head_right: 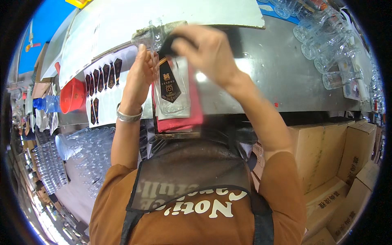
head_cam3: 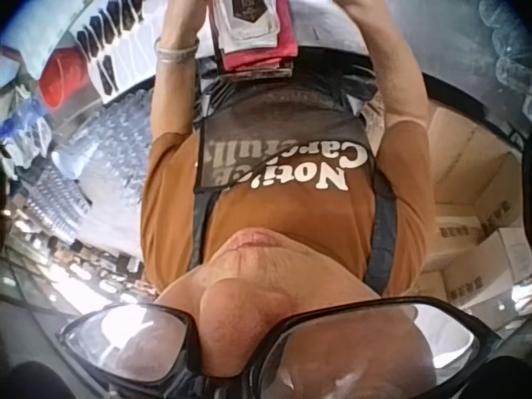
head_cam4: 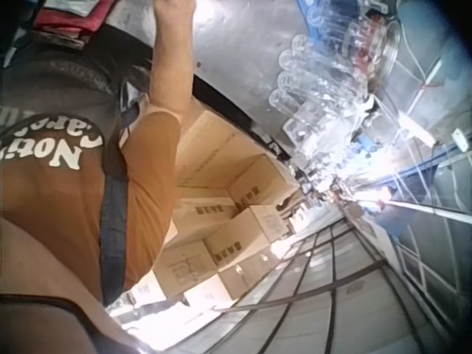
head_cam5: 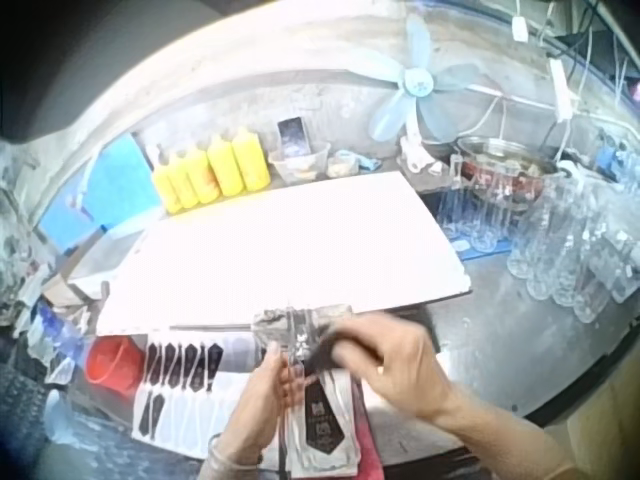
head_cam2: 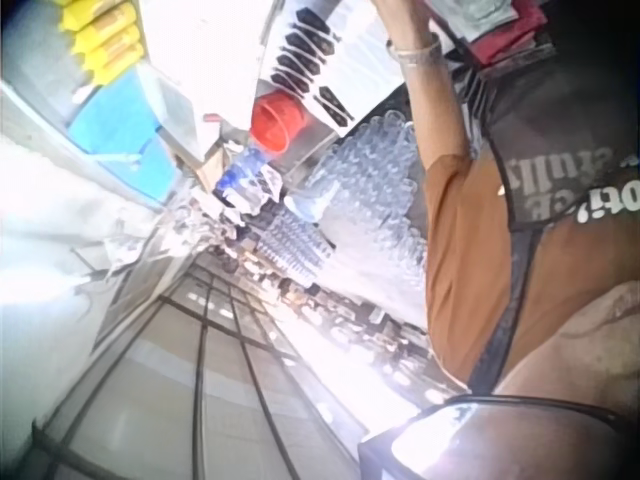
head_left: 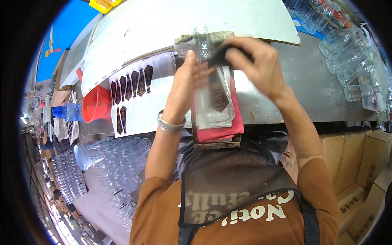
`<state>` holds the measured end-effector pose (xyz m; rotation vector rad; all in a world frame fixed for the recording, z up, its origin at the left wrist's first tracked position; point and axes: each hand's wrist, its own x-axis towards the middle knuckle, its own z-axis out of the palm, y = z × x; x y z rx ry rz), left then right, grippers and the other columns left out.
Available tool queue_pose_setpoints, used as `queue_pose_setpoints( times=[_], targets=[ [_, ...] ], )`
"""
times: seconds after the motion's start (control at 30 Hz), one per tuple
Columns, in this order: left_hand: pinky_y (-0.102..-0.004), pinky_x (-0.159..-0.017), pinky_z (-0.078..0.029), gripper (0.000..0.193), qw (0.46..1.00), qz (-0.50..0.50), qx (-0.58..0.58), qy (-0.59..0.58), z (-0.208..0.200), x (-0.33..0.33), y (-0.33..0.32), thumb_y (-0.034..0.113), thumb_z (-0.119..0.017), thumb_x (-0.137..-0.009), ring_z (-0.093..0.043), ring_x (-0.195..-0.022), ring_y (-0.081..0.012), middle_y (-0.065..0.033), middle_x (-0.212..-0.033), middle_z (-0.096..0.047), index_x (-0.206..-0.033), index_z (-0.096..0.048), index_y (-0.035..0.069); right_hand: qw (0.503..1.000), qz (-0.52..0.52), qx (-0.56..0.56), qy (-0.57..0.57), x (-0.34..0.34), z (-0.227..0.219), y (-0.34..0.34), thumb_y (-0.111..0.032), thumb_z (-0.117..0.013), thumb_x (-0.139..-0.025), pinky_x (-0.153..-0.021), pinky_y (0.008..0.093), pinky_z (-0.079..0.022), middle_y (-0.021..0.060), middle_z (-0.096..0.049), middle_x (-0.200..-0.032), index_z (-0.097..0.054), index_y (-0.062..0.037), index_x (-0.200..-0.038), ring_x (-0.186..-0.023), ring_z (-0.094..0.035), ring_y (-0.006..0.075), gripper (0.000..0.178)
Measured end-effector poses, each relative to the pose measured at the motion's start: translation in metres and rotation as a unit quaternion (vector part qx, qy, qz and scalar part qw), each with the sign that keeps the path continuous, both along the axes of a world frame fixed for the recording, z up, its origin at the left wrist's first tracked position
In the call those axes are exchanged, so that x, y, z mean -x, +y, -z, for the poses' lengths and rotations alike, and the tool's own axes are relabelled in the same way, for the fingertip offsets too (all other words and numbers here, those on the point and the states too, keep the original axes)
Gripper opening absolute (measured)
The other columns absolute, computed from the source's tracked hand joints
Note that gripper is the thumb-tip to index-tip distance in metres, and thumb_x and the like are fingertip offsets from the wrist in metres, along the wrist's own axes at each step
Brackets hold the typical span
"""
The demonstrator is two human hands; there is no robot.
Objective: The person applies adhesive labels to clear glass bottles using a handheld squeegee tool. They pick up each bottle, place a label on its side, smooth it with the squeegee, and set the labeled bottle aside. The process is repeated for multiple bottles in a continuous workflow.
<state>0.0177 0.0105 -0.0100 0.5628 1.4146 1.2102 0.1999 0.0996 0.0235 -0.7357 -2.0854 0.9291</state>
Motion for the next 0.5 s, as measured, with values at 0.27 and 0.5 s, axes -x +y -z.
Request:
queue_pose_setpoints(
  times=[0.27,0.5],
  targets=[
    [-0.0316,-0.081,-0.056,0.069,0.993,-0.006,-0.114,-0.021,-0.001,-0.003,0.027,0.057,-0.035,-0.106,-0.070,-0.088,-0.0228,-0.0189,-0.099,-0.070,-0.109,-0.061,-0.006,0.963,0.026,0.210,0.170,0.001,0.024,0.019,-0.013,-0.055,-0.099,-0.085,0.0249,-0.051,0.0050,-0.069,-0.107,-0.065,-0.0021,-0.123,-0.095,-0.063,0.0104,0.029],
    [-0.0284,-0.073,-0.055,0.064,0.990,0.014,-0.121,0.070,0.010,0.000,0.030,0.057,-0.049,-0.101,-0.070,-0.082,-0.0187,-0.0141,-0.092,-0.069,-0.107,-0.062,-0.005,0.906,-0.005,0.378,0.188,-0.015,0.027,0.009,-0.021,-0.052,-0.104,-0.080,0.0237,-0.051,0.0031,-0.068,-0.094,-0.067,0.0013,-0.115,-0.090,-0.062,0.0079,0.029]
  ],
)
